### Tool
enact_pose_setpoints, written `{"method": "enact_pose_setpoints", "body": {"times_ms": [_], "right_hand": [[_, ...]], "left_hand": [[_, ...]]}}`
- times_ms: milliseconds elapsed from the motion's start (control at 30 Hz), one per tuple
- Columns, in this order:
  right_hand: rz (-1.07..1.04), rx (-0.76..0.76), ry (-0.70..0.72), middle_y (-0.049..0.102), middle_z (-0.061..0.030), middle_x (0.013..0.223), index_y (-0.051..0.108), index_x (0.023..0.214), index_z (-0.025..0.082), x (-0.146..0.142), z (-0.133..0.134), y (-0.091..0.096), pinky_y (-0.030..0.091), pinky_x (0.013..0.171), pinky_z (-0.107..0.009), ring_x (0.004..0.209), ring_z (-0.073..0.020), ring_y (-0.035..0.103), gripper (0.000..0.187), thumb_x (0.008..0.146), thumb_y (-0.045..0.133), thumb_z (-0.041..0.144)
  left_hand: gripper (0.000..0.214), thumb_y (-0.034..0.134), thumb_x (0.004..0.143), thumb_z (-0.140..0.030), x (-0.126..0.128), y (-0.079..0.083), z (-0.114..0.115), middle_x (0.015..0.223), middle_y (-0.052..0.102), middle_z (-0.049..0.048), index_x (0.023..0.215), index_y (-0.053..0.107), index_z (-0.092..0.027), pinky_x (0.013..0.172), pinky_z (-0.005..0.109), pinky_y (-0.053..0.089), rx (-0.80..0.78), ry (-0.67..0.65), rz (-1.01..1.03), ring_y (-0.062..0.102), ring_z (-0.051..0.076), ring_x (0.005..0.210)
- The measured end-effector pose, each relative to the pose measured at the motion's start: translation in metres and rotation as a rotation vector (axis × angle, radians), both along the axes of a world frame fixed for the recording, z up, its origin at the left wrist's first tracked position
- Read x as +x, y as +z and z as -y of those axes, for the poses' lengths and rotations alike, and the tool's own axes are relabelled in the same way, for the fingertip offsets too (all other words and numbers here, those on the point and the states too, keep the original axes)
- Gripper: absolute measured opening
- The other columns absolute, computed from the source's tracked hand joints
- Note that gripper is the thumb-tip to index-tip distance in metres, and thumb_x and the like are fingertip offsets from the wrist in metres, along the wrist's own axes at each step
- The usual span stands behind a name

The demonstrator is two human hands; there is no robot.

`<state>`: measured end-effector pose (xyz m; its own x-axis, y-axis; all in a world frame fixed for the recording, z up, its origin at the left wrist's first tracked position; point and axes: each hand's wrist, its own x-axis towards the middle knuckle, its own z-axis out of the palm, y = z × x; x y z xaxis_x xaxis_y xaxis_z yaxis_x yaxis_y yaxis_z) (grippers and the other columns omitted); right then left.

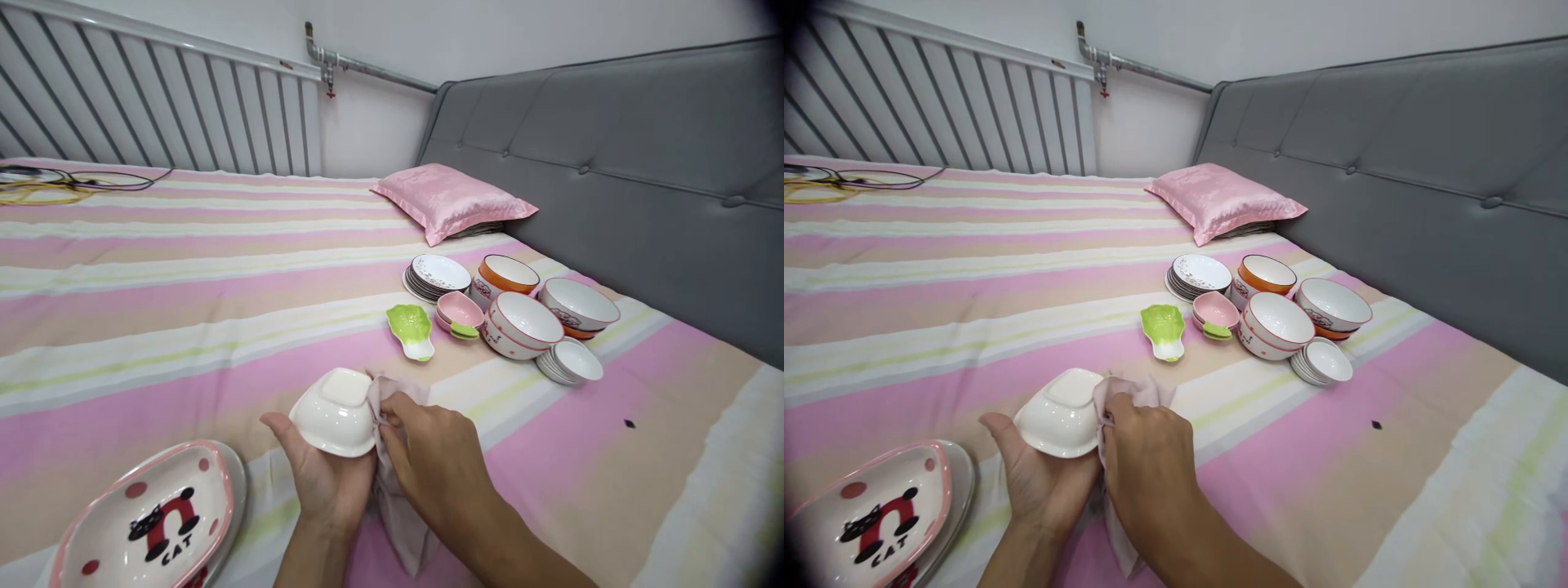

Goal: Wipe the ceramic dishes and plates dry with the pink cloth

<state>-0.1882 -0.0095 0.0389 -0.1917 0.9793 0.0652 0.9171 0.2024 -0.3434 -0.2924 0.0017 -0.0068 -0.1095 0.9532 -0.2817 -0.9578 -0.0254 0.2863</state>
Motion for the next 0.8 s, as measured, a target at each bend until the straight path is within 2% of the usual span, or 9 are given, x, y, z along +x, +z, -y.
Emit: {"method": "enact_pose_setpoints", "body": {"times_ms": [200, 333, 500, 667, 733, 800], "right_hand": [[-0.160, 0.024, 0.053, 0.069, 0.0014, 0.074, 0.060, 0.084, 0.024, 0.001, 0.006, 0.003, 0.030, 0.055, -0.023, 0.068, -0.0166, 0.063, 0.015, 0.076, 0.052, 0.014], [-0.264, 0.079, 0.158, 0.067, 0.0023, 0.074, 0.061, 0.080, 0.024, 0.000, 0.010, 0.004, 0.035, 0.060, -0.023, 0.068, -0.0146, 0.060, 0.014, 0.076, 0.054, 0.013], [-0.337, 0.167, 0.246, 0.065, 0.0010, 0.074, 0.061, 0.079, 0.022, -0.002, 0.009, -0.001, 0.037, 0.062, -0.024, 0.069, -0.0140, 0.057, 0.011, 0.078, 0.054, 0.014], [-0.420, 0.214, 0.348, 0.064, -0.0002, 0.078, 0.060, 0.081, 0.020, -0.004, 0.006, -0.002, 0.039, 0.065, -0.024, 0.075, -0.0142, 0.055, 0.014, 0.079, 0.051, 0.010], [-0.463, 0.235, 0.377, 0.064, -0.0002, 0.082, 0.059, 0.083, 0.020, -0.004, 0.005, -0.001, 0.040, 0.069, -0.024, 0.079, -0.0139, 0.055, 0.016, 0.079, 0.051, 0.008], [-0.509, 0.264, 0.395, 0.064, -0.0002, 0.084, 0.058, 0.084, 0.020, -0.005, 0.006, 0.000, 0.040, 0.074, -0.024, 0.081, -0.0133, 0.055, 0.017, 0.078, 0.050, 0.005]], "left_hand": [[0.088, 0.029, 0.065, -0.081, 0.002, 0.008, 0.001, 0.096, 0.068, 0.0171, 0.113, 0.060, -0.013, 0.085, 0.047, 0.046, -0.099, -0.021, -0.025, 0.063, 0.033, 0.092], [0.092, 0.026, 0.064, -0.082, 0.004, 0.010, 0.004, 0.087, 0.069, 0.0165, 0.110, 0.062, -0.011, 0.083, 0.045, 0.047, -0.132, -0.081, -0.055, 0.064, 0.032, 0.088], [0.088, 0.038, 0.056, -0.083, 0.006, 0.008, 0.006, 0.077, 0.069, 0.0122, 0.095, 0.067, -0.011, 0.078, 0.042, 0.050, -0.109, -0.071, -0.103, 0.065, 0.029, 0.077], [0.066, 0.061, 0.041, -0.075, 0.008, 0.009, 0.008, 0.048, 0.057, 0.0020, 0.056, 0.064, -0.011, 0.068, 0.040, 0.052, 0.016, -0.165, -0.140, 0.055, 0.018, 0.048], [0.062, 0.064, 0.040, -0.073, 0.010, 0.009, 0.010, 0.045, 0.052, -0.0003, 0.048, 0.060, -0.012, 0.066, 0.037, 0.053, 0.052, -0.195, -0.166, 0.049, 0.014, 0.042], [0.059, 0.063, 0.043, -0.072, 0.012, 0.006, 0.011, 0.048, 0.053, -0.0005, 0.049, 0.059, -0.013, 0.065, 0.034, 0.052, 0.103, -0.199, -0.195, 0.050, 0.013, 0.044]]}}
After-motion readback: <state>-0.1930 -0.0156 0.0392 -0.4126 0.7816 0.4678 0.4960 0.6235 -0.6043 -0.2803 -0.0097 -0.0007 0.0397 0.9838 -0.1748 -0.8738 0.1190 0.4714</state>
